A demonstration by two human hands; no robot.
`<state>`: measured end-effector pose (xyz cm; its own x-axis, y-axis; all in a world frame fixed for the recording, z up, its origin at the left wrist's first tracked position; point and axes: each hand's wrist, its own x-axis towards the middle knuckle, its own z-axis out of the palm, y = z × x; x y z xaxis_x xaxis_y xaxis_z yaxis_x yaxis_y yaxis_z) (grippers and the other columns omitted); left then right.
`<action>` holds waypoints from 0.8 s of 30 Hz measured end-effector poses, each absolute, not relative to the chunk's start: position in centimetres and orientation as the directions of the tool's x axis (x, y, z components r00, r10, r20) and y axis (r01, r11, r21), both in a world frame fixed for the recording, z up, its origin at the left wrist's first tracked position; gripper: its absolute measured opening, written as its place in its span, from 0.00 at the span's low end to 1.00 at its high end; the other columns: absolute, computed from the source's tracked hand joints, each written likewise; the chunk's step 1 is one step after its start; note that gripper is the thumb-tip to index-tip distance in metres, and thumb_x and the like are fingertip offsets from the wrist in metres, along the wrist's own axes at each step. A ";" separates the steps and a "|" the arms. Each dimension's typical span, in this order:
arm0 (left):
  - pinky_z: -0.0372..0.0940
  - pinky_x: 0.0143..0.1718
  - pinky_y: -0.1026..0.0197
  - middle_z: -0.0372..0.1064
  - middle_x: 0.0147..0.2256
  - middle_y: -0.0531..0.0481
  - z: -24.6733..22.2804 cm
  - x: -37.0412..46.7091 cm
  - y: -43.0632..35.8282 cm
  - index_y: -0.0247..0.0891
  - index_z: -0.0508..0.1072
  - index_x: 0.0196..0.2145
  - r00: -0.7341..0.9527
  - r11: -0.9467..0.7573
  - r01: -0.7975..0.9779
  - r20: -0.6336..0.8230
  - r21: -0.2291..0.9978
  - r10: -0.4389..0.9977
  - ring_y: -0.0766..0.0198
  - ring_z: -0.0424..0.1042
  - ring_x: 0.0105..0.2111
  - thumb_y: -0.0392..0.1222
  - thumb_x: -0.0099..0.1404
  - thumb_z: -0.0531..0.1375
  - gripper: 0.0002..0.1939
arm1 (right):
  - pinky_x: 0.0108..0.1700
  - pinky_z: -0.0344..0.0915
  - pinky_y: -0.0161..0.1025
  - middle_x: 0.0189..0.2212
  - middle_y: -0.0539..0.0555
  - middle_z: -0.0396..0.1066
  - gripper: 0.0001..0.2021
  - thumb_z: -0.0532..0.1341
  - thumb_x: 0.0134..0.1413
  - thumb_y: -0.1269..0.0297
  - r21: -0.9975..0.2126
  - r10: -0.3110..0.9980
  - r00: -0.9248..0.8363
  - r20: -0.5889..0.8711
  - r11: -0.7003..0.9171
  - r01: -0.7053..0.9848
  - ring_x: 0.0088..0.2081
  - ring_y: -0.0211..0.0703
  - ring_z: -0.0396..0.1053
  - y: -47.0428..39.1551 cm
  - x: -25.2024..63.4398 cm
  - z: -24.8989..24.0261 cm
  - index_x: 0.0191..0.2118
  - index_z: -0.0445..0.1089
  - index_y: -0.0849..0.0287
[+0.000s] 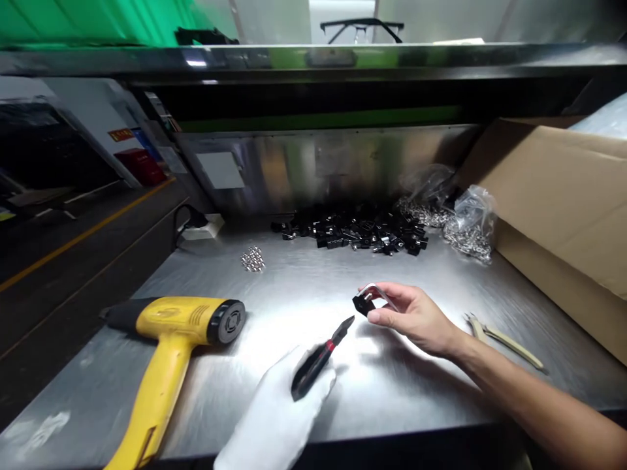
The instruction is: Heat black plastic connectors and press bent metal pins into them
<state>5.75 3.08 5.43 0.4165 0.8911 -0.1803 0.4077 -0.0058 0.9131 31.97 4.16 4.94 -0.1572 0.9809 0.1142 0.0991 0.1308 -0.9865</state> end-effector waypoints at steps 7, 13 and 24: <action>0.70 0.56 0.52 0.78 0.49 0.54 7.4 7.5 2.4 0.56 0.77 0.47 0.455 -0.042 0.495 -0.218 0.868 0.863 0.52 0.76 0.50 0.49 0.66 0.62 0.12 | 0.57 0.67 0.48 0.49 0.52 0.76 0.17 0.71 0.55 0.56 -0.995 0.977 -0.199 0.077 0.062 -0.078 0.51 0.50 0.72 2.2 32.7 5.7 0.50 0.77 0.51; 0.68 0.57 0.51 0.77 0.51 0.51 7.9 8.4 1.8 0.49 0.76 0.52 0.446 -0.037 0.534 -0.245 0.845 0.861 0.51 0.75 0.51 0.47 0.68 0.60 0.15 | 0.55 0.67 0.47 0.47 0.53 0.76 0.16 0.71 0.56 0.59 -0.988 0.971 -0.226 0.084 0.052 -0.143 0.51 0.49 0.71 2.0 33.6 5.1 0.50 0.77 0.55; 0.68 0.52 0.56 0.78 0.47 0.49 8.3 9.3 2.7 0.46 0.76 0.53 0.552 -0.030 0.548 -0.334 0.836 0.764 0.52 0.75 0.47 0.43 0.68 0.60 0.17 | 0.51 0.67 0.42 0.46 0.54 0.77 0.15 0.70 0.58 0.64 -0.984 0.960 -0.261 0.102 0.058 -0.171 0.48 0.46 0.72 1.7 34.2 4.6 0.51 0.77 0.58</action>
